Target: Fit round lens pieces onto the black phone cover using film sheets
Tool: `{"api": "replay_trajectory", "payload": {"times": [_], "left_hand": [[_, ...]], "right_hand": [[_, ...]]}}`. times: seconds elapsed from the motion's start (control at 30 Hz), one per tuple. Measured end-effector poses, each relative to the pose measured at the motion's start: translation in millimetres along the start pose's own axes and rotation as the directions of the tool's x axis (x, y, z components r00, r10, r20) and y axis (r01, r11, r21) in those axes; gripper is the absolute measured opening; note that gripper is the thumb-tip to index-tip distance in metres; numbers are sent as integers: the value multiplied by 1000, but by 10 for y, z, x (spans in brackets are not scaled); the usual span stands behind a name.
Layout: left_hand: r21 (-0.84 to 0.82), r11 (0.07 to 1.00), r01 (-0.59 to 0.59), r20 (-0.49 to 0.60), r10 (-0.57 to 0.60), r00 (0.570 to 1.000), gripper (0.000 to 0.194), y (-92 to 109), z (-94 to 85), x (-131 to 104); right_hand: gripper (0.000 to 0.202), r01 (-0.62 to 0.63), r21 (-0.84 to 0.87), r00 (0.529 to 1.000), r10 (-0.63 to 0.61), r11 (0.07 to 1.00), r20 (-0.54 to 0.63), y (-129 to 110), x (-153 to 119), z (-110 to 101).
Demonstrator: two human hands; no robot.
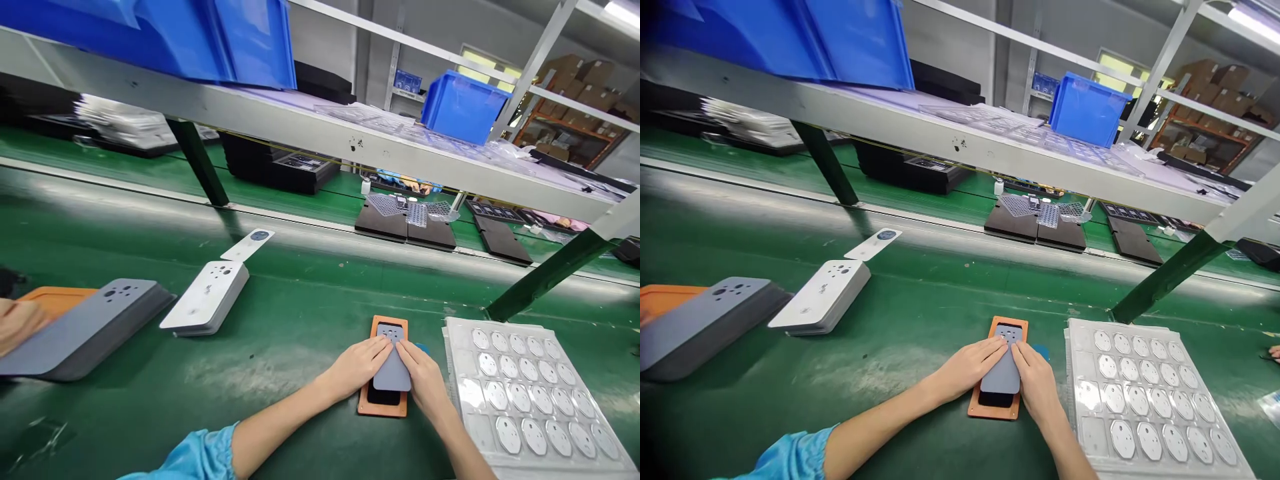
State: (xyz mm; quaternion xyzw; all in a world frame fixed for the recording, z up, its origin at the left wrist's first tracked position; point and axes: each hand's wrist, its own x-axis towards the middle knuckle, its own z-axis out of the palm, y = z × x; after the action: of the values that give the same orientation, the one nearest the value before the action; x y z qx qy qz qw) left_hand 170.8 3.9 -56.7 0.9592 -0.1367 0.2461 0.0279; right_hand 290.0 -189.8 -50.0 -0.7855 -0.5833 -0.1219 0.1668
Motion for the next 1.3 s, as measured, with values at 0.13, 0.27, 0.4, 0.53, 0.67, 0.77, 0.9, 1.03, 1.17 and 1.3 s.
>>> {"api": "replay_trajectory", "payload": {"times": [0.13,0.27,0.4,0.53,0.67,0.77,0.9,1.03,1.17,1.3], "left_hand": [[-44,999,23,14,-22,1000,45,-64,3,2],[-21,1000,21,29,-20,999,41,-98,35,5],[-34,999,30,10,-30,1000,38,-100,78,-2],[-45,999,28,29,-27,999,35,-108,84,-13],[-54,995,83,122,-76,990,35,-128,25,-11],[-58,992,111,189,-99,977,36,-131,-35,-6],[-85,988,126,243,-102,965,45,-120,-70,-17],[-131,979,154,254,-117,960,55,-120,-75,-33],[-168,973,159,258,-112,960,55,-119,-87,-33],[-156,972,174,292,-123,949,55,-110,-93,-32]], "right_hand": [[60,5,-3,1000,-5,1000,8,14,39,32],[59,-12,-1,999,12,1000,34,30,54,69],[60,-21,27,998,19,999,52,45,49,86],[59,-27,29,997,25,999,69,29,60,86],[51,-24,-6,997,24,1000,75,23,68,117],[53,-16,-28,997,19,999,77,33,51,158],[59,-36,-21,993,39,999,114,15,35,155],[58,-47,50,984,38,998,172,-23,64,91],[60,-56,56,977,43,997,211,-25,87,65],[63,-13,10,970,10,1000,242,-12,97,55]]}}
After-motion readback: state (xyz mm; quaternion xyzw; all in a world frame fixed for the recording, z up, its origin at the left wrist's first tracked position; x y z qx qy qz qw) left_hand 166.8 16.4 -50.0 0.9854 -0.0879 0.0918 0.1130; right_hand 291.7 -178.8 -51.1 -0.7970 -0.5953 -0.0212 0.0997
